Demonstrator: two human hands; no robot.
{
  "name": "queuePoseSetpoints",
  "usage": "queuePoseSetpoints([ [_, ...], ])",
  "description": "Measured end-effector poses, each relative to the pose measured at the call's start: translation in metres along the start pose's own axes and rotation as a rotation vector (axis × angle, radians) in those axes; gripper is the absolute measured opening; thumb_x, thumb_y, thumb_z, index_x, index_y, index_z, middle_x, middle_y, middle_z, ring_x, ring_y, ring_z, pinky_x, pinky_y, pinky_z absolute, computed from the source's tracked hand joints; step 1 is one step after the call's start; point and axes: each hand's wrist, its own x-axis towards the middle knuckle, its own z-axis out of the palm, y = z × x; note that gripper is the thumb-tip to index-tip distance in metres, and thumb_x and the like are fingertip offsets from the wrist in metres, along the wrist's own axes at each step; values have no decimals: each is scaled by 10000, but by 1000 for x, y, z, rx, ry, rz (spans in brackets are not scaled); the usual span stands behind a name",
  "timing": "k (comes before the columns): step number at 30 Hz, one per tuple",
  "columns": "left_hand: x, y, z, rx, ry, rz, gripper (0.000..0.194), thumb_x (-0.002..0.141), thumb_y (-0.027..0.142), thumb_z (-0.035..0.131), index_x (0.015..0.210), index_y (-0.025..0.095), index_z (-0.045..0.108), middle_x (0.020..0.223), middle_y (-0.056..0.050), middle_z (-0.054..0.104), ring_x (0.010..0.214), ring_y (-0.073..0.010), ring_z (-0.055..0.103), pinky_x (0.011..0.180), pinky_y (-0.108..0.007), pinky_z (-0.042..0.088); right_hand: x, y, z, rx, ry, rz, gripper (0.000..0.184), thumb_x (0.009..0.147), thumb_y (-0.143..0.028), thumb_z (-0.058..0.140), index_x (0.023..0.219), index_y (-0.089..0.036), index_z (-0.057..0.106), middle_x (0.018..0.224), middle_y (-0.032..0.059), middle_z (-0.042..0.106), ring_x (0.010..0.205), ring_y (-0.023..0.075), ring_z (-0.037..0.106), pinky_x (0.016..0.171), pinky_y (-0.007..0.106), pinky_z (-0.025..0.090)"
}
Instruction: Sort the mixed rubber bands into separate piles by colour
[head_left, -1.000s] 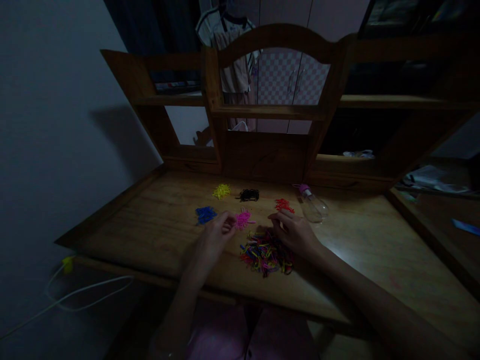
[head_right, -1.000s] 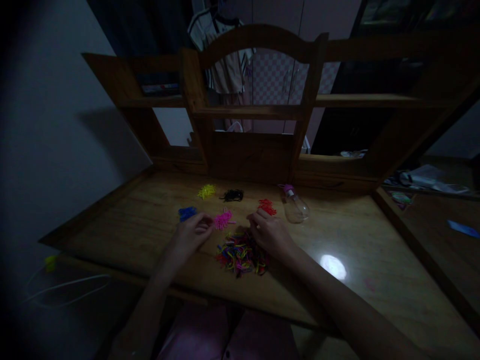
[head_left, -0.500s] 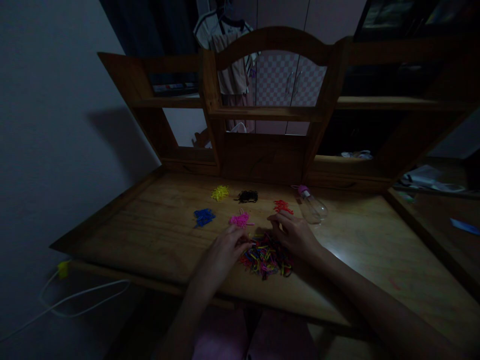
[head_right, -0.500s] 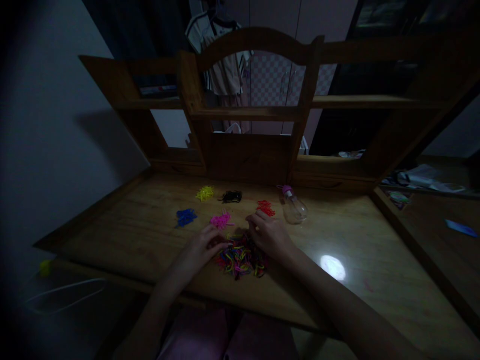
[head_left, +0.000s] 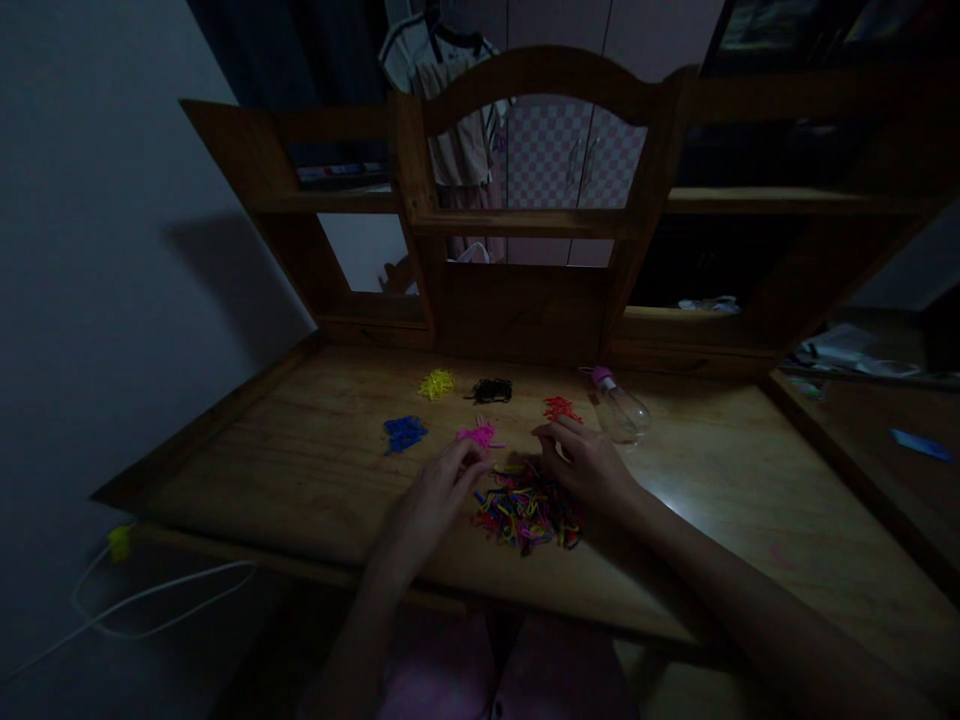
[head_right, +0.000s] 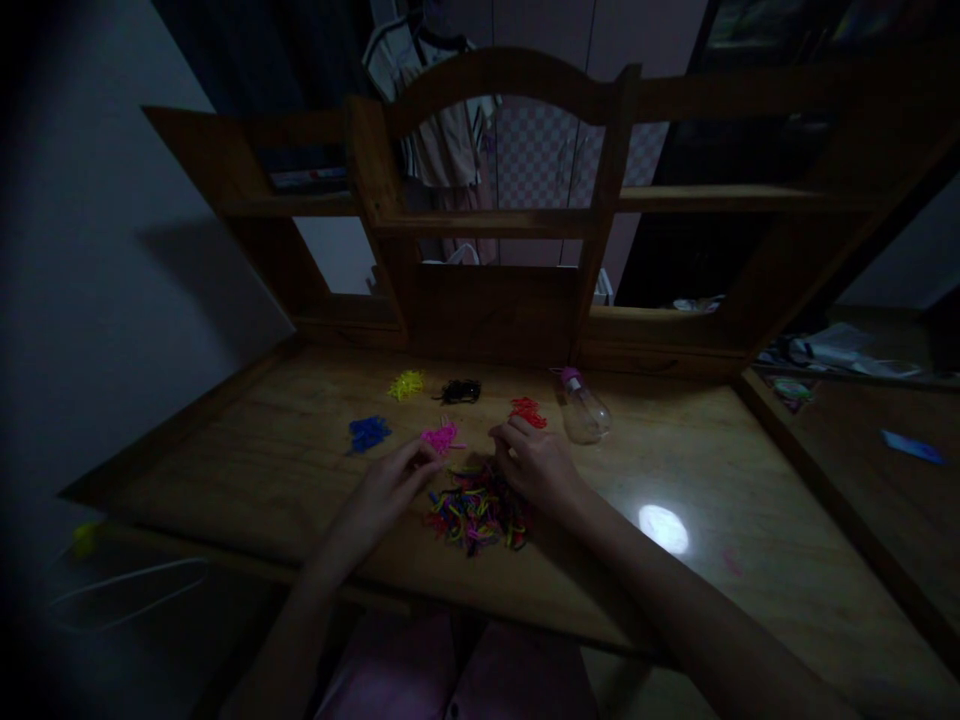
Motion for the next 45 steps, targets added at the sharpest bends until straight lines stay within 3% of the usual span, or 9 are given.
queuePoseSetpoints([
  [6,16,-17,-9,79,201,-67,141,878,334,543,862,215,617,865,-28,683,786,-193,642,707,-286,484,0,0,-1,9,-7,3,197,918,-171,469,1036,-189,626,906,72,643,694,151,594,624,255,445],
  [10,17,-24,-12,86,245,-59,161,877,331,549,913,204,642,936,-52,681,855,-201,647,769,-311,505,0,-3,-3,5,-8,15,199,920,-167,462,1027,-189,627,903,72,640,681,149,586,611,255,442],
  [14,6,-18,-11,107,276,-18,169,882,330,557,974,220,646,1002,-44,651,921,-195,628,838,-320,497,0,-1,-2,6,18,15,201,903,-152,475,1028,-192,627,888,70,646,668,152,584,598,260,434],
  [17,-5,-6,-7,85,215,11,144,883,324,563,957,233,647,998,-27,644,944,-188,622,860,-309,488,1,3,-3,39,29,10,206,888,-133,484,1026,-190,626,908,73,651,725,166,605,641,268,450],
  [20,-16,5,-1,64,75,11,134,875,316,578,959,240,649,1005,-21,643,927,-186,625,845,-305,492,3,7,-8,53,62,36,213,887,-130,483,1030,-193,627,948,80,656,770,176,615,674,278,453],
  [25,-32,6,0,67,-120,-30,166,860,301,592,1008,259,653,1040,-25,626,949,-197,607,855,-320,481,9,10,-21,53,91,87,185,886,-139,489,978,-182,644,901,73,664,757,172,604,655,268,420],
  [31,-39,-12,1,82,-53,-184,185,832,277,600,993,206,657,909,-30,594,744,-161,591,702,-279,492,10,15,-24,81,20,138,130,857,-153,540,923,-180,649,799,30,657,675,144,570,602,239,371],
  [37,-38,-12,8,84,-49,-176,186,823,280,600,989,223,661,911,-26,572,742,-158,568,672,-261,470,8,14,-20,-57,7,101,147,897,-188,486,897,-172,632,818,58,641,670,149,564,599,257,346],
  [45,-34,-15,9,154,-99,-169,88,848,260,557,793,199,588,881,-21,563,770,-169,568,715,-286,455,8,14,-18,-89,-27,92,167,908,-191,466,915,-183,633,872,79,650,698,161,594,593,258,369],
])
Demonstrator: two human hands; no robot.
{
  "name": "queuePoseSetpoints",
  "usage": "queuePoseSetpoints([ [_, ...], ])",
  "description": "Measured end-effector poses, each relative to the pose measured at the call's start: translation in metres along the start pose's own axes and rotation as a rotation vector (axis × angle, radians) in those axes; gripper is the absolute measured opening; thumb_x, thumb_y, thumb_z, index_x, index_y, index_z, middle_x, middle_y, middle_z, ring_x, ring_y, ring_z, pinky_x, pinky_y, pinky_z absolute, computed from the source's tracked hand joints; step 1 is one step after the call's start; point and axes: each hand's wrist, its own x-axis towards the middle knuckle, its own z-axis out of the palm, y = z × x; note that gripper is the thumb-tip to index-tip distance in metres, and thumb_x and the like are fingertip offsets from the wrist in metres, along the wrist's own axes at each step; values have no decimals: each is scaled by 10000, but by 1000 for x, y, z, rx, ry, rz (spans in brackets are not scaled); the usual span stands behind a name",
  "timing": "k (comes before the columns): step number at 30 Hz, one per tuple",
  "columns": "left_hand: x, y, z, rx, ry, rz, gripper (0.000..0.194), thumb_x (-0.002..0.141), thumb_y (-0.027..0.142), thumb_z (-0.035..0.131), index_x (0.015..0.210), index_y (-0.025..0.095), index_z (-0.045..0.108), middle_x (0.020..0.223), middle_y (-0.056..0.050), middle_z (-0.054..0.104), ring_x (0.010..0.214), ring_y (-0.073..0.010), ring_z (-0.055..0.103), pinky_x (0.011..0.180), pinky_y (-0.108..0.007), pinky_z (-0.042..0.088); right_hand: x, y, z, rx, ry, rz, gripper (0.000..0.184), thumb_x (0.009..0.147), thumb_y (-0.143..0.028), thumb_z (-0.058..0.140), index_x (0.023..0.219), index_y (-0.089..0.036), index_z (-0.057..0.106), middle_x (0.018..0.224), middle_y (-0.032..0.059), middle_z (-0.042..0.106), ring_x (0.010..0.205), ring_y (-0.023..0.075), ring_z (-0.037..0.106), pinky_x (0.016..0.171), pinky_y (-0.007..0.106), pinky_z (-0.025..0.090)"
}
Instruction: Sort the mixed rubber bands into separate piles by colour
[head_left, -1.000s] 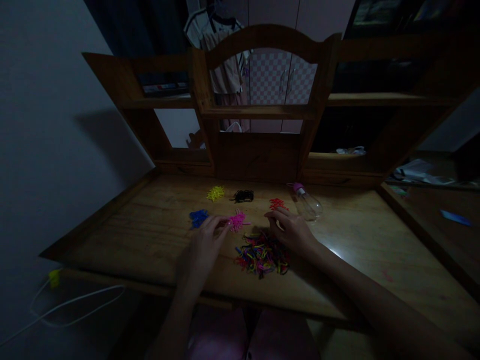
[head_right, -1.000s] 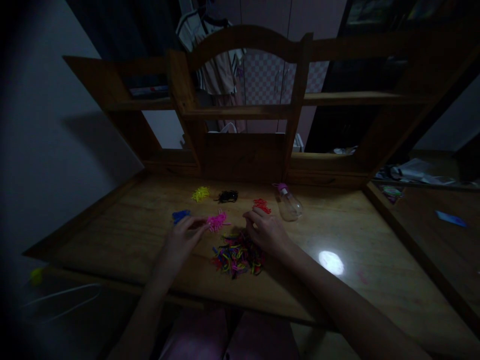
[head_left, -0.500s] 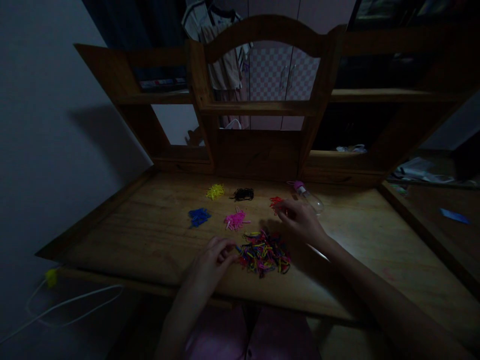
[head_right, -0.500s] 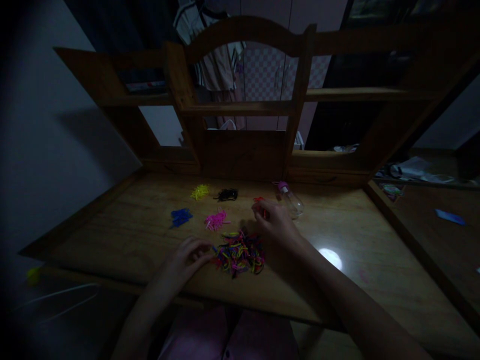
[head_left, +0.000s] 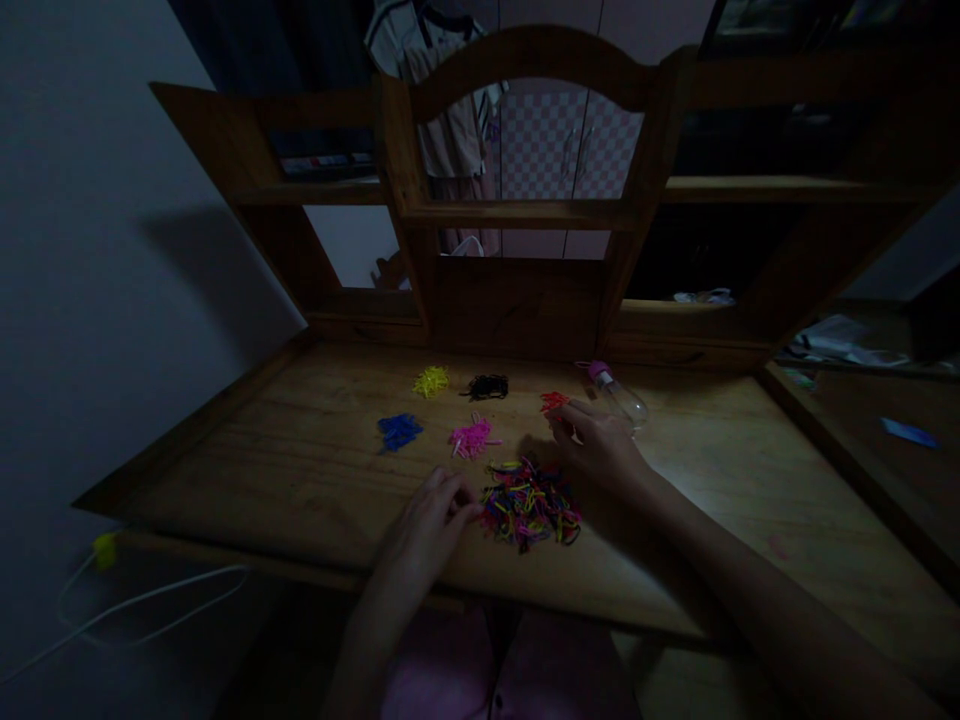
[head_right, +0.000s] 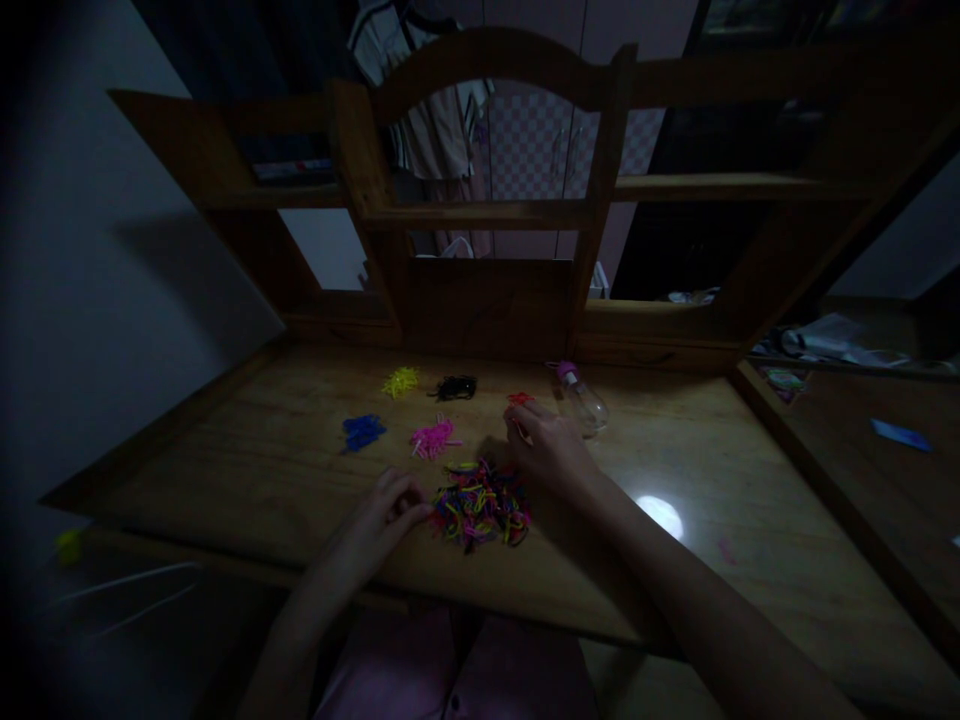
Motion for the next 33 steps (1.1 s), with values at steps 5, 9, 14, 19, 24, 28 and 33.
queuePoseSetpoints([
  [5,-2,0,4,51,27,36,66,859,221,524,812,205,568,907,-33,564,848,-194,569,787,-319,457,-1,1,2,4,1,-12,182,915,-196,457,950,-187,636,880,82,650,702,166,595,610,265,377],
  [9,-6,3,1,18,58,49,143,898,208,455,838,211,585,933,-42,579,891,-200,577,833,-329,456,-1,0,1,10,0,-6,171,918,-202,453,921,-187,624,882,78,646,684,160,586,592,256,364],
  [14,-9,8,-12,-30,75,51,172,919,245,452,906,232,623,978,-32,589,939,-196,583,856,-319,449,-1,-2,0,6,0,-18,149,907,-185,463,894,-184,611,869,67,641,668,152,571,590,251,352],
  [19,-11,17,-9,-41,-31,110,109,853,256,582,941,248,646,988,-25,592,943,-200,584,842,-314,457,-2,-1,3,-1,-9,-15,162,920,-197,455,895,-176,614,851,64,630,664,145,563,611,254,366],
  [24,-9,19,3,-13,-56,91,79,834,226,598,904,226,635,963,-29,591,911,-201,584,822,-324,460,-2,-1,3,16,-10,-16,166,921,-196,452,915,-176,617,870,69,632,683,147,568,619,255,375],
  [28,-7,19,4,-12,-63,106,55,853,218,562,841,219,615,932,-23,587,891,-196,580,809,-321,459,-1,-1,3,26,-7,-26,163,916,-202,459,930,-182,620,882,71,635,691,157,570,626,265,381],
  [33,-6,20,3,-65,-10,100,79,866,253,544,819,220,598,902,-24,604,871,-197,589,783,-312,463,-2,-2,3,20,-10,-8,171,921,-199,449,937,-190,619,883,69,635,692,159,570,624,267,376],
])
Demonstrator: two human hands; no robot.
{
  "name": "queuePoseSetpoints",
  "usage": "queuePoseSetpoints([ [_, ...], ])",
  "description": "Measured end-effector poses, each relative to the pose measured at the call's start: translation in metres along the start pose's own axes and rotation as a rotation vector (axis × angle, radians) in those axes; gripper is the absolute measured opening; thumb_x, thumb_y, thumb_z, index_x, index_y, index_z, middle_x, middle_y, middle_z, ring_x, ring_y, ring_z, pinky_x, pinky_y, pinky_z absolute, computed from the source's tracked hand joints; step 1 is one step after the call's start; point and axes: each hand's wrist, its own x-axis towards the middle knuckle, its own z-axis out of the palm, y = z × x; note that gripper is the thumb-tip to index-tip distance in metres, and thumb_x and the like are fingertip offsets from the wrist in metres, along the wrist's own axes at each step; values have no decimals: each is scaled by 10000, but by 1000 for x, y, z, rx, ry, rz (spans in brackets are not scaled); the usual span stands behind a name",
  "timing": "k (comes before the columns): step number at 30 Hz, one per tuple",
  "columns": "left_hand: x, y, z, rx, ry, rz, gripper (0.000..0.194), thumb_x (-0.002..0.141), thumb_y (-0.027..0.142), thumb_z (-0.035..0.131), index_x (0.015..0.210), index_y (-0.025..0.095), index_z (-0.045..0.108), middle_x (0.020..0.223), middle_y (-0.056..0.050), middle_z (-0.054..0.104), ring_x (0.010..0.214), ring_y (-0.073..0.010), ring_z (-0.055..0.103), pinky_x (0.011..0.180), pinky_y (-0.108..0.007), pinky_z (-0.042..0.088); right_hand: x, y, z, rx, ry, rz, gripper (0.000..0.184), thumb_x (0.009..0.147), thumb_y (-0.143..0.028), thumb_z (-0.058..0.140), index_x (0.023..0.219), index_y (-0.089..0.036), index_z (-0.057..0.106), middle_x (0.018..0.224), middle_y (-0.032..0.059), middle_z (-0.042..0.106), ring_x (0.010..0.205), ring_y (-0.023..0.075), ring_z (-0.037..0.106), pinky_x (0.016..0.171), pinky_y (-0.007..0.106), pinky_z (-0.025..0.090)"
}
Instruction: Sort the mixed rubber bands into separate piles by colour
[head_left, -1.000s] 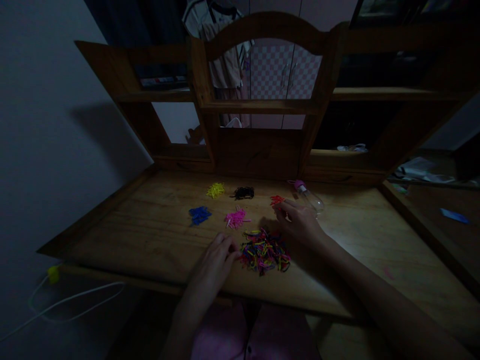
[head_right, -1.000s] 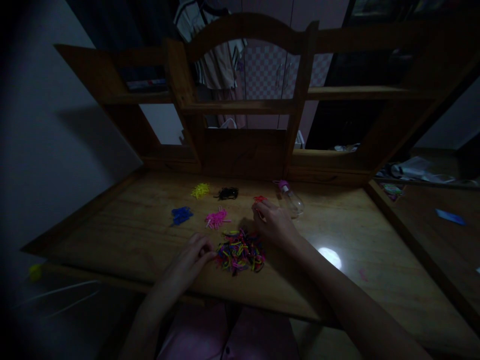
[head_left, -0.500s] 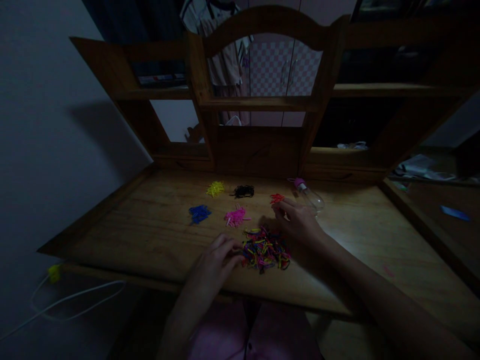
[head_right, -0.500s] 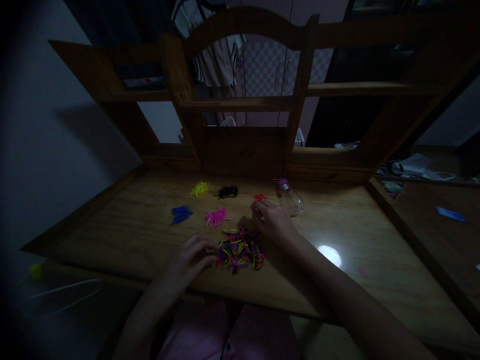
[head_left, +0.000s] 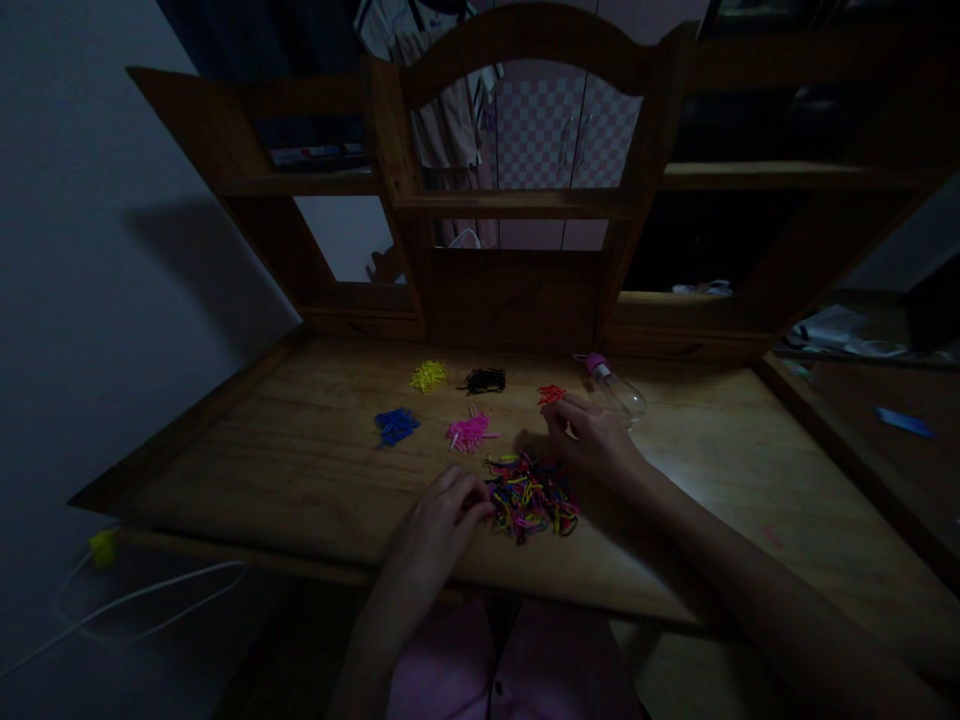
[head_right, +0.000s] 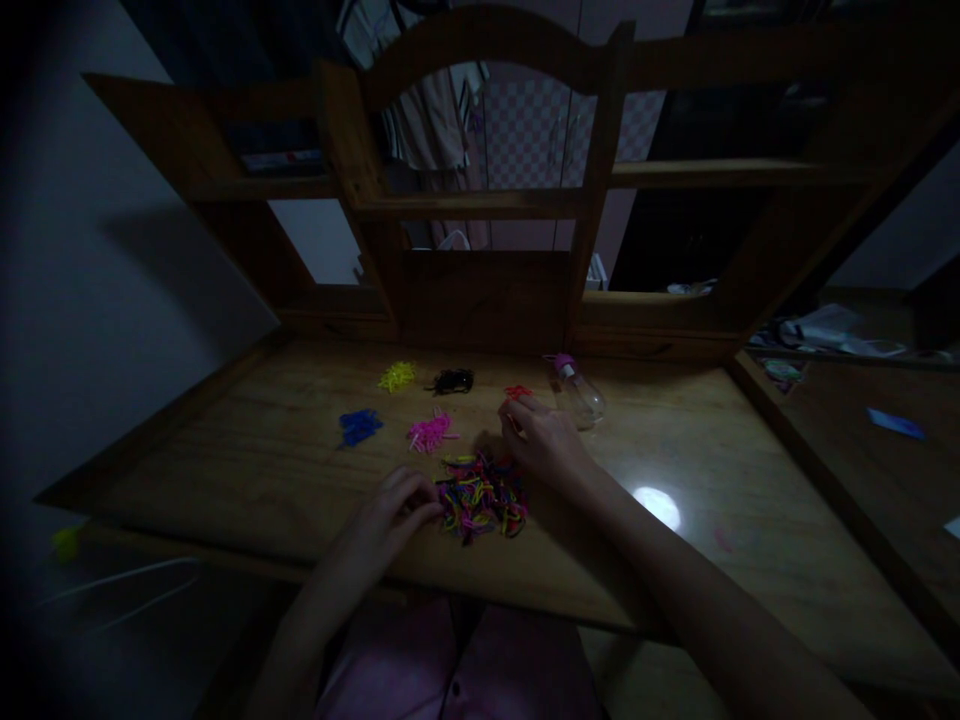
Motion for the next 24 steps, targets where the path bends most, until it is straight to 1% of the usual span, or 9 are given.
queuePoseSetpoints([
  [3,2,0,-1,-59,35,-41,99,873,286,537,820,224,592,878,-13,635,863,-192,608,778,-299,466,0,0,-1,4,-3,2,172,920,-195,447,946,-191,617,887,70,634,697,157,571,626,266,374],
  [6,4,-1,-4,-110,63,-120,116,870,321,543,826,226,594,843,4,662,825,-185,633,754,-289,476,0,-1,-2,1,-2,-2,173,921,-197,443,940,-189,615,881,71,630,683,152,565,616,264,367],
  [9,5,-1,-7,-146,97,-160,101,861,307,551,847,223,604,846,12,679,801,-176,650,746,-280,489,0,-2,-2,-9,-6,1,171,919,-196,443,925,-188,614,879,69,628,671,148,562,603,260,361],
  [12,6,0,-10,-174,148,-132,91,852,273,557,874,219,627,889,5,694,847,-174,661,779,-274,503,0,-2,-2,-9,-9,0,166,918,-191,446,923,-187,612,882,65,630,669,144,563,604,256,359],
  [16,6,0,-10,-196,187,-104,131,850,251,557,930,220,657,968,-8,711,916,-181,665,848,-293,510,0,-1,-1,8,-14,-7,165,916,-187,455,942,-186,617,877,64,634,679,146,569,613,252,366],
  [20,6,-4,-9,-144,209,-84,191,865,259,544,1001,230,674,1072,-21,701,1008,-196,642,927,-326,485,-1,-1,0,7,-11,3,167,918,-191,454,941,-186,620,884,66,637,688,149,576,624,256,375],
  [24,7,-4,-11,-83,226,-32,228,891,239,493,1019,236,681,1087,-23,693,1041,-194,623,946,-328,469,-1,-2,0,9,-13,0,166,917,-195,455,925,-185,620,867,66,633,680,151,575,611,257,369],
])
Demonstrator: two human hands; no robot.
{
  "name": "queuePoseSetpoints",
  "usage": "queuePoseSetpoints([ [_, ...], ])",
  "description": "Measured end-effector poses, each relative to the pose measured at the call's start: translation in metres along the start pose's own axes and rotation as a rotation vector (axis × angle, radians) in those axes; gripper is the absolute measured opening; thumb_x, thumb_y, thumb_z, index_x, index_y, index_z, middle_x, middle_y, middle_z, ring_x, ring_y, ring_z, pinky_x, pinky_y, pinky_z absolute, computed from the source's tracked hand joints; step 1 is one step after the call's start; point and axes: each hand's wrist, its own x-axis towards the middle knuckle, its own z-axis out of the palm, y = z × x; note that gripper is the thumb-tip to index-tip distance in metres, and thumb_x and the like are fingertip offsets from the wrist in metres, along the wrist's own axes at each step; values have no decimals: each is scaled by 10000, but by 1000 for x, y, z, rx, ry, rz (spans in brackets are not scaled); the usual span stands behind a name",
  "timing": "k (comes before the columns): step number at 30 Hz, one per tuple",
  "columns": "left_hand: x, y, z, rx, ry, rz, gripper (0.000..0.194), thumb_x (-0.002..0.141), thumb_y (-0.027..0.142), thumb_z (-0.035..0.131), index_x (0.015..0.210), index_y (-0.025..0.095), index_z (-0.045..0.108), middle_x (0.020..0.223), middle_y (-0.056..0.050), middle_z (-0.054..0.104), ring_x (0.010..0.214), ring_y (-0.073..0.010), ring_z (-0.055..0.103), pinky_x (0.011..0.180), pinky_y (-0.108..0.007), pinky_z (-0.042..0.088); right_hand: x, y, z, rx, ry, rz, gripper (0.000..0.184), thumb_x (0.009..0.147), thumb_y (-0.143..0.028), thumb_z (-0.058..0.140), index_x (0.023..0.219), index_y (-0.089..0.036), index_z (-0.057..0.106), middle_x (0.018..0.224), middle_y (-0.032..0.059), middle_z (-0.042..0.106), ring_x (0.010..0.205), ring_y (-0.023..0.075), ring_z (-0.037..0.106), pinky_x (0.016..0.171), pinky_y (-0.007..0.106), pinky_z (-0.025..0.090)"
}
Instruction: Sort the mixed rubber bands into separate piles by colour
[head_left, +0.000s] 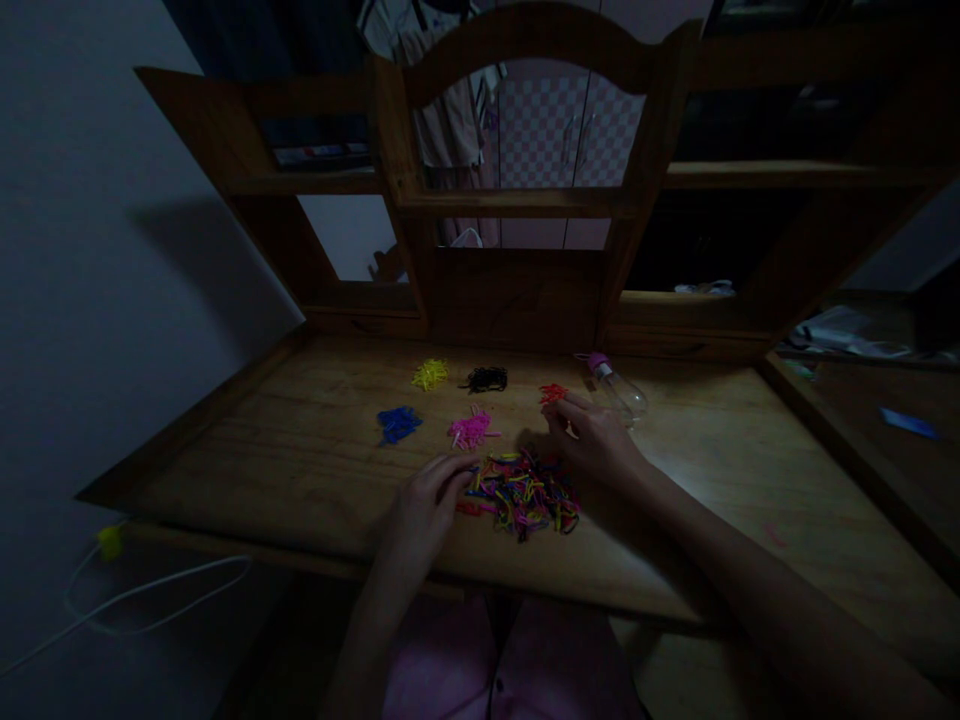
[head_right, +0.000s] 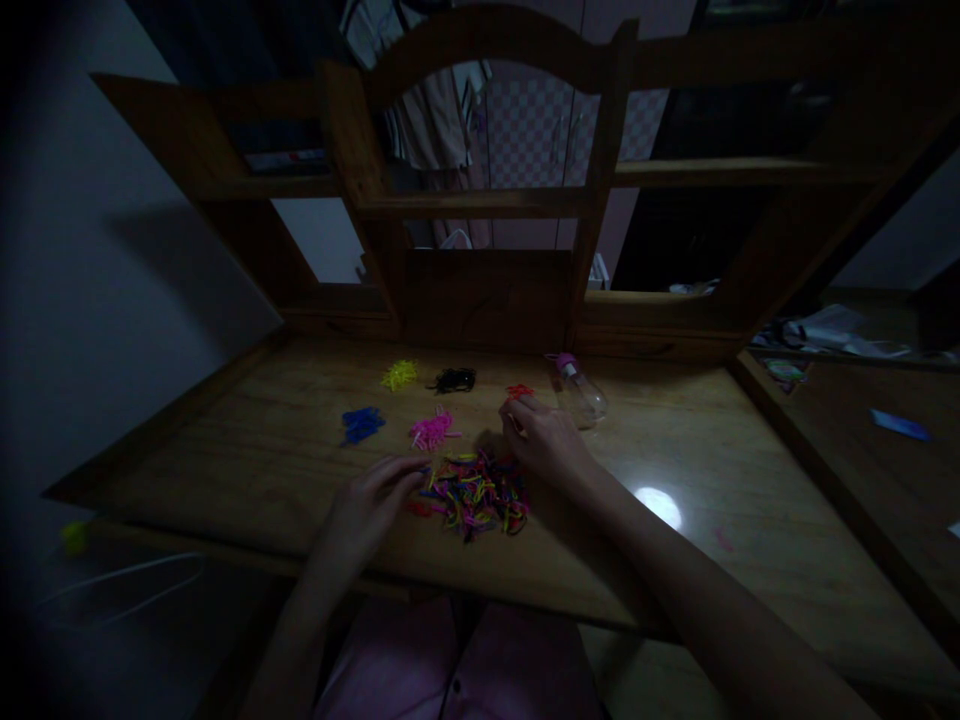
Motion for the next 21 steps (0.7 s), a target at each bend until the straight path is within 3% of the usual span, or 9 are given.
queuePoseSetpoints([
  [6,-2,0,-7,55,13,4,232,896,236,477,1019,243,673,1071,-18,691,1018,-195,626,913,-317,478,0,1,1,12,10,-21,173,921,-189,443,938,-185,616,886,70,636,715,157,579,624,257,370],
  [14,-3,-16,-5,120,-142,5,155,837,222,562,955,237,661,1016,-27,686,955,-205,634,871,-330,483,-1,1,2,-5,-9,1,168,921,-203,446,933,-191,613,888,62,632,693,148,570,621,261,369],
  [21,8,-3,-13,149,-282,16,102,828,174,529,867,220,611,919,-34,657,876,-203,612,780,-313,471,-1,1,2,4,0,-15,174,930,-206,445,926,-187,618,874,67,635,679,146,568,617,259,370],
])
